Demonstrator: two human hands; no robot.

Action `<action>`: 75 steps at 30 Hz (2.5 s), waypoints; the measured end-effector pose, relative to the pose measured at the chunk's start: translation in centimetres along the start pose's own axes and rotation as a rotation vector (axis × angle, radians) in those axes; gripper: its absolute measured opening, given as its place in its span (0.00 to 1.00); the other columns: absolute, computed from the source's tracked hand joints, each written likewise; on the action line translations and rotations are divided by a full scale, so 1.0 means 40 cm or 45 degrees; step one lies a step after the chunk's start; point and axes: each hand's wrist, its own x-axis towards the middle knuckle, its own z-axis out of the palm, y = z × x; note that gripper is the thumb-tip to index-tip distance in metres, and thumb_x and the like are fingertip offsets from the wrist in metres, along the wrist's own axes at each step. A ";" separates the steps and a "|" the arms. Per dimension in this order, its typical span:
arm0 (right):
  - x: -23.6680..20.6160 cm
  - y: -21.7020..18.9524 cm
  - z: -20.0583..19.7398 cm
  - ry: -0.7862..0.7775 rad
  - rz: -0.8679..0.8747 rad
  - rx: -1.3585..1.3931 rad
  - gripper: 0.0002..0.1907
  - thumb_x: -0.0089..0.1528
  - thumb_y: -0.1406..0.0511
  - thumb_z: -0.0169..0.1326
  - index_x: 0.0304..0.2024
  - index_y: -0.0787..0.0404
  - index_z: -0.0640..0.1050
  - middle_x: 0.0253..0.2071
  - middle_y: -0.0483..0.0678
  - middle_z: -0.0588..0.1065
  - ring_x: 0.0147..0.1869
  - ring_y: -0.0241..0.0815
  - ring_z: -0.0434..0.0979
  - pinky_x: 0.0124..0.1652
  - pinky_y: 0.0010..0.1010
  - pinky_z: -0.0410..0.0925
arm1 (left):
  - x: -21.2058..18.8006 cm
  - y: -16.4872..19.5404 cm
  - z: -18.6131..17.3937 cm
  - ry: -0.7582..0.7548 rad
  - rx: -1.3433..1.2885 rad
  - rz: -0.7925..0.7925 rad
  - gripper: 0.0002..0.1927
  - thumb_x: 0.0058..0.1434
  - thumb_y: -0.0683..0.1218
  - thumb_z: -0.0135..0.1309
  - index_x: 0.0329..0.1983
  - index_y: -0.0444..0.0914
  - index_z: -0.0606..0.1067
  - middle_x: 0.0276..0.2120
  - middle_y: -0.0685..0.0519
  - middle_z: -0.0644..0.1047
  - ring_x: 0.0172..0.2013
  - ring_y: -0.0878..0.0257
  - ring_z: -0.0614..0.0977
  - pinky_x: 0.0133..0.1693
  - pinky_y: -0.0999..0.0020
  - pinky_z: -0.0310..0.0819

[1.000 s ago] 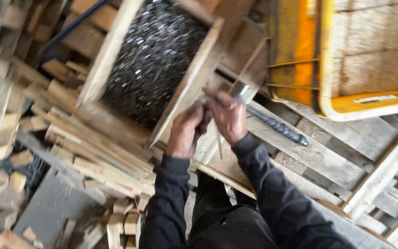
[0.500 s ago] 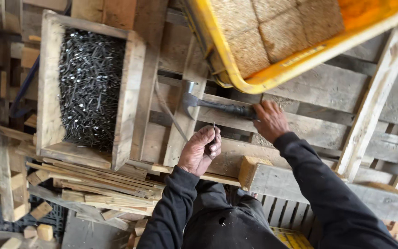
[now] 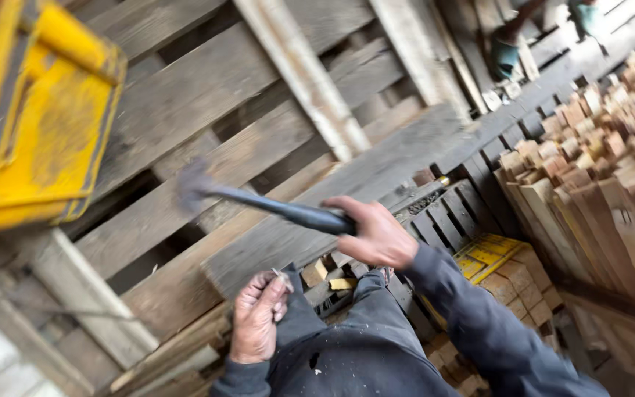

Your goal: The person assembles wooden blocks by hammering nails into them. They pick up nails, position them on the wood, and use a hammer to drive the nails in. The person also moves wooden blocks and planks around the workspace.

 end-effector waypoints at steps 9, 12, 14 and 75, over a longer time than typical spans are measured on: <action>-0.531 0.496 0.003 1.115 0.615 1.617 0.17 0.64 0.60 0.51 0.51 0.60 0.66 0.22 0.47 0.65 0.13 0.36 0.61 0.12 0.29 0.57 | 0.419 -0.249 0.539 -0.214 0.977 0.510 0.09 0.68 0.45 0.57 0.42 0.32 0.79 0.34 0.51 0.83 0.36 0.66 0.82 0.42 0.70 0.80; -0.583 0.530 0.026 1.236 0.630 1.657 0.18 0.62 0.61 0.52 0.52 0.59 0.67 0.22 0.48 0.66 0.14 0.37 0.62 0.14 0.29 0.58 | 0.579 -0.315 0.676 -0.305 1.195 0.745 0.09 0.68 0.46 0.57 0.42 0.35 0.78 0.33 0.53 0.83 0.35 0.66 0.82 0.40 0.70 0.79; -0.592 0.535 0.035 1.261 0.517 1.611 0.19 0.60 0.63 0.53 0.53 0.60 0.68 0.25 0.47 0.68 0.18 0.37 0.67 0.19 0.29 0.64 | 0.649 -0.354 0.723 -0.324 1.264 0.801 0.09 0.68 0.46 0.59 0.42 0.35 0.78 0.34 0.53 0.82 0.35 0.65 0.82 0.39 0.70 0.79; -0.543 0.476 -0.418 1.580 -0.304 0.418 0.14 0.69 0.58 0.49 0.32 0.59 0.74 0.19 0.44 0.72 0.19 0.36 0.71 0.22 0.28 0.64 | 0.785 -0.403 0.794 -0.075 0.491 1.062 0.08 0.78 0.43 0.43 0.54 0.35 0.71 0.38 0.51 0.73 0.32 0.66 0.70 0.37 0.68 0.71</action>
